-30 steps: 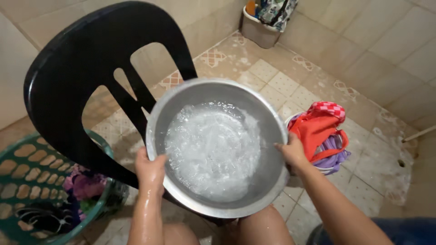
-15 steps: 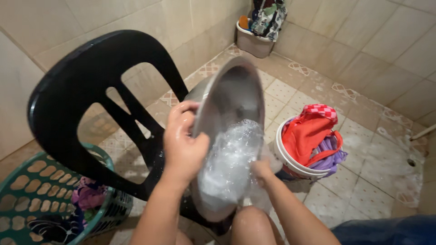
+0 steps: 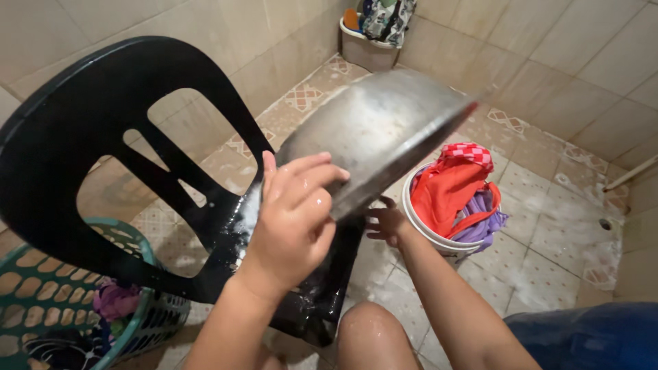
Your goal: The person hand-washes a purple patterned cloth, then a red-and-white checkered bag, and finally a purple backpack in a metal basin filled with soapy water. They rinse the basin, add fresh water from a blue drum using a pink scoop, and continue scrubbing and rinsing each item before placing them aside.
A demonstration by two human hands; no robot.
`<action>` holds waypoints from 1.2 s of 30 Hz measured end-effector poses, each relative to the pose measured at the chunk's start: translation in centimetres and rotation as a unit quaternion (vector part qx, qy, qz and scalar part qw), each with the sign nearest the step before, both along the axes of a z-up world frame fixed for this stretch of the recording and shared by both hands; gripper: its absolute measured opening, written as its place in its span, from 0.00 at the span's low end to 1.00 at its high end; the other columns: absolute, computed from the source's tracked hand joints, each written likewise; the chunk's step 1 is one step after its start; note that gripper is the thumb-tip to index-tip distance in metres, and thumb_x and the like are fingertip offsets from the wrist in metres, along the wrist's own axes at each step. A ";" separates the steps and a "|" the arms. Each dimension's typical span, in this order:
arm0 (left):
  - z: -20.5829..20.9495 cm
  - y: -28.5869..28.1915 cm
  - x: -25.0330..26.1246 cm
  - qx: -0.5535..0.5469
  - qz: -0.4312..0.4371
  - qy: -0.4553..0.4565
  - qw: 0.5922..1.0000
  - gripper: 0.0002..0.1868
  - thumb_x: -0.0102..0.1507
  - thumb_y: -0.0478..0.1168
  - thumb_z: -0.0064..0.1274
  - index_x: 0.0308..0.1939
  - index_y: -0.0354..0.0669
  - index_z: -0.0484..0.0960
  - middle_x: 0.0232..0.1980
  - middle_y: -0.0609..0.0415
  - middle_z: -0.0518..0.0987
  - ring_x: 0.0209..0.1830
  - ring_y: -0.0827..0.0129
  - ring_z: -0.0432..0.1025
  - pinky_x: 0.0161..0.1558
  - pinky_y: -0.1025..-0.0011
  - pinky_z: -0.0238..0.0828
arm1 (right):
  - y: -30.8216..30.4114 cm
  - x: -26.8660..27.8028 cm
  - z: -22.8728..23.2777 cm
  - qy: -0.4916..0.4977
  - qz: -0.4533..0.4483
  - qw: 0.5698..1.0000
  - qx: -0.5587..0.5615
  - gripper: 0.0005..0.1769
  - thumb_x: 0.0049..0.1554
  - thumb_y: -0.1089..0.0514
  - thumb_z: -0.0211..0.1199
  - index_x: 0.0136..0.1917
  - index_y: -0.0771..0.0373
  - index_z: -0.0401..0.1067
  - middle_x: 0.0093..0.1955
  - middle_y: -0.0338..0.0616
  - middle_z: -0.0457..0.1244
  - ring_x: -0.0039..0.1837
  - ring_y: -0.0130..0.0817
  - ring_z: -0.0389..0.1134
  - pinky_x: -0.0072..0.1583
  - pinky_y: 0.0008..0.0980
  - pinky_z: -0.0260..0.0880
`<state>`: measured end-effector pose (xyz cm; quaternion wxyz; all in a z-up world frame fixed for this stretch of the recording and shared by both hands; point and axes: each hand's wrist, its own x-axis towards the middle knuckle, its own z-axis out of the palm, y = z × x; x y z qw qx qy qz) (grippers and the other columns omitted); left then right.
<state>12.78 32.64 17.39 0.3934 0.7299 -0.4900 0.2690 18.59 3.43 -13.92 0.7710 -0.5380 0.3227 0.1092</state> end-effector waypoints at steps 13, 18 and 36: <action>-13.6 8.3 5.3 -0.365 0.147 0.345 0.852 0.29 0.57 0.25 0.50 0.64 0.33 0.72 0.59 0.49 0.78 0.58 0.65 0.74 0.60 0.71 0.72 | -0.2 -0.7 0.2 -0.116 -0.097 0.986 -0.065 0.35 0.53 0.61 0.68 0.70 0.60 0.56 0.55 0.52 0.65 0.53 0.44 0.71 0.51 0.54 0.77; -24.7 13.6 6.1 -0.469 0.201 0.489 0.708 0.19 0.58 0.25 0.50 0.53 0.29 0.74 0.49 0.48 0.78 0.46 0.62 0.73 0.49 0.67 0.72 | 2.7 -1.4 1.9 -0.043 -0.056 0.997 -0.010 0.32 0.55 0.58 0.64 0.70 0.54 0.58 0.59 0.52 0.66 0.57 0.47 0.71 0.56 0.53 0.76; -43.3 16.5 7.6 -0.330 0.401 0.514 0.683 0.42 0.55 0.24 0.51 0.74 0.33 0.57 0.62 0.32 0.74 0.57 0.50 0.74 0.59 0.58 0.71 | 4.1 3.8 -12.3 0.018 -0.042 0.995 0.083 0.32 0.52 0.38 0.56 0.61 0.61 0.69 0.51 0.54 0.69 0.50 0.49 0.71 0.52 0.51 0.73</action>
